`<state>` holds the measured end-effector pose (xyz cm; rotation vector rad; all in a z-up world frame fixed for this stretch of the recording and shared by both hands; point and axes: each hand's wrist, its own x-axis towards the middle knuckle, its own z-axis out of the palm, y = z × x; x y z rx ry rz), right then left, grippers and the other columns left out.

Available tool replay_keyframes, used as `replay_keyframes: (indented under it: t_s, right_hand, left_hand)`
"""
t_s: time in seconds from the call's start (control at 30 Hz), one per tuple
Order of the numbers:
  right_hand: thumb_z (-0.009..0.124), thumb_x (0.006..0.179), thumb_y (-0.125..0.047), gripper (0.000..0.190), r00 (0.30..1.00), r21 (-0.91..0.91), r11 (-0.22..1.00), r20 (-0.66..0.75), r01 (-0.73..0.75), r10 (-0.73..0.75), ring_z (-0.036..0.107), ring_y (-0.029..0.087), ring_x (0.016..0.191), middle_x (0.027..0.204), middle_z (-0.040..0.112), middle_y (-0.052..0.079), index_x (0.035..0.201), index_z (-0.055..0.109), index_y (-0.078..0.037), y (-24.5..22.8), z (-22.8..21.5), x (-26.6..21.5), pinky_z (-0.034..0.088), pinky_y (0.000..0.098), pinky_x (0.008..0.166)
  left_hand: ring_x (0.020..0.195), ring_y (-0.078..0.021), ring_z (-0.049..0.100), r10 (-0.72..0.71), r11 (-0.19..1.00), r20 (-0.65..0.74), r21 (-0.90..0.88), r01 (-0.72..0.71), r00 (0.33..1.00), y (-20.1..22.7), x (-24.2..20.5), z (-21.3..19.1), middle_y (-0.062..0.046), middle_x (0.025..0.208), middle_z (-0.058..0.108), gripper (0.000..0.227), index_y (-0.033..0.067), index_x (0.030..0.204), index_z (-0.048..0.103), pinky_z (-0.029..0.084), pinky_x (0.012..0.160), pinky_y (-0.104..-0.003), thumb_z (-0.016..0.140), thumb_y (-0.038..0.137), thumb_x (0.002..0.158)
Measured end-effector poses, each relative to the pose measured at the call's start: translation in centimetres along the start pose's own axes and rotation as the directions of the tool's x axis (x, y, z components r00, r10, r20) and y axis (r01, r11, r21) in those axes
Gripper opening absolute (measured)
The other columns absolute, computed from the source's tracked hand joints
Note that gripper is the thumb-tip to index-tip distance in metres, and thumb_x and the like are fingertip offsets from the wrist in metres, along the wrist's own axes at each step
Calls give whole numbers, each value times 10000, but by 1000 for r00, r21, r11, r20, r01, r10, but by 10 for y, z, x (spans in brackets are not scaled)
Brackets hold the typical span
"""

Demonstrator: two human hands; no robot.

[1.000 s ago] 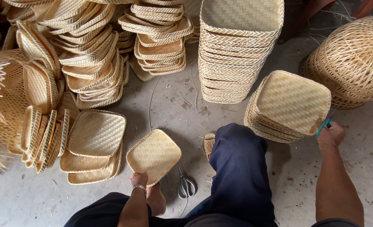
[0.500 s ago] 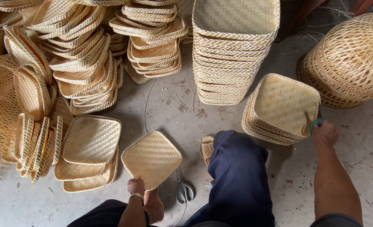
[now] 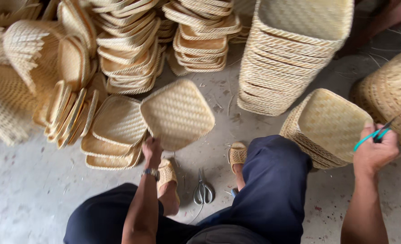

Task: The person trims the edges of woven bamboo trays using scissors, handling them one at a time from a stack on the floor.

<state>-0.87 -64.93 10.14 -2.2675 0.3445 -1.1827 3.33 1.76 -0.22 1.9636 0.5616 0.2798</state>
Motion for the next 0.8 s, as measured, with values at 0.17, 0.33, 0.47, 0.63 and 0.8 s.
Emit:
replay_keyframes:
  t_s: [0.17, 0.33, 0.47, 0.63, 0.8]
  right_hand:
    - [707, 1043, -67, 178, 990, 312, 950, 133, 0, -44, 572, 95, 798, 934, 677, 85, 1078, 654, 100, -108, 15, 42, 471, 251, 717]
    - [796, 1060, -132, 226, 888, 444, 890, 364, 101, -282, 653, 91, 806, 890, 709, 93, 1066, 702, 74, -249, 38, 76, 512, 231, 705]
    - [828, 1029, -297, 307, 759, 532, 845, 573, -57, -309, 663, 90, 724, 838, 713, 44, 1073, 711, -17, -326, 72, 89, 521, 242, 651]
    - [768, 1019, -284, 258, 653, 520, 853, 663, -50, -366, 507, 115, 587, 686, 596, 62, 991, 715, -34, -359, 116, 76, 392, 272, 562]
    - [764, 1088, -154, 297, 722, 813, 549, 495, -191, -483, 546, 44, 681, 786, 638, 13, 853, 632, -31, -360, 132, 47, 422, 213, 633]
  left_hand:
    - [508, -56, 436, -10, 843, 142, -531, 84, 990, 58, 30, -12, 44, 606, 494, 303, 66, 732, 561, 360, 434, -266, 710, 160, 978]
    - [736, -72, 624, 233, 794, 187, -603, -76, 954, 151, 29, -54, -19, 888, 723, 148, -6, 1066, 755, 512, 608, -239, 710, 120, 1003]
    - [812, -103, 722, 145, 767, 289, -636, 77, 946, 192, 12, -93, -36, 977, 757, 239, 15, 1148, 722, 632, 650, -299, 692, 164, 963]
    - [811, -144, 683, 207, 747, 254, -665, 15, 945, 199, -8, -113, -78, 977, 725, 281, -18, 1182, 739, 630, 677, -341, 746, 208, 1014]
    - [926, -134, 724, 265, 599, 241, -800, 37, 934, 196, -20, -111, -42, 1080, 762, 325, 45, 1222, 714, 649, 813, -349, 730, 236, 959]
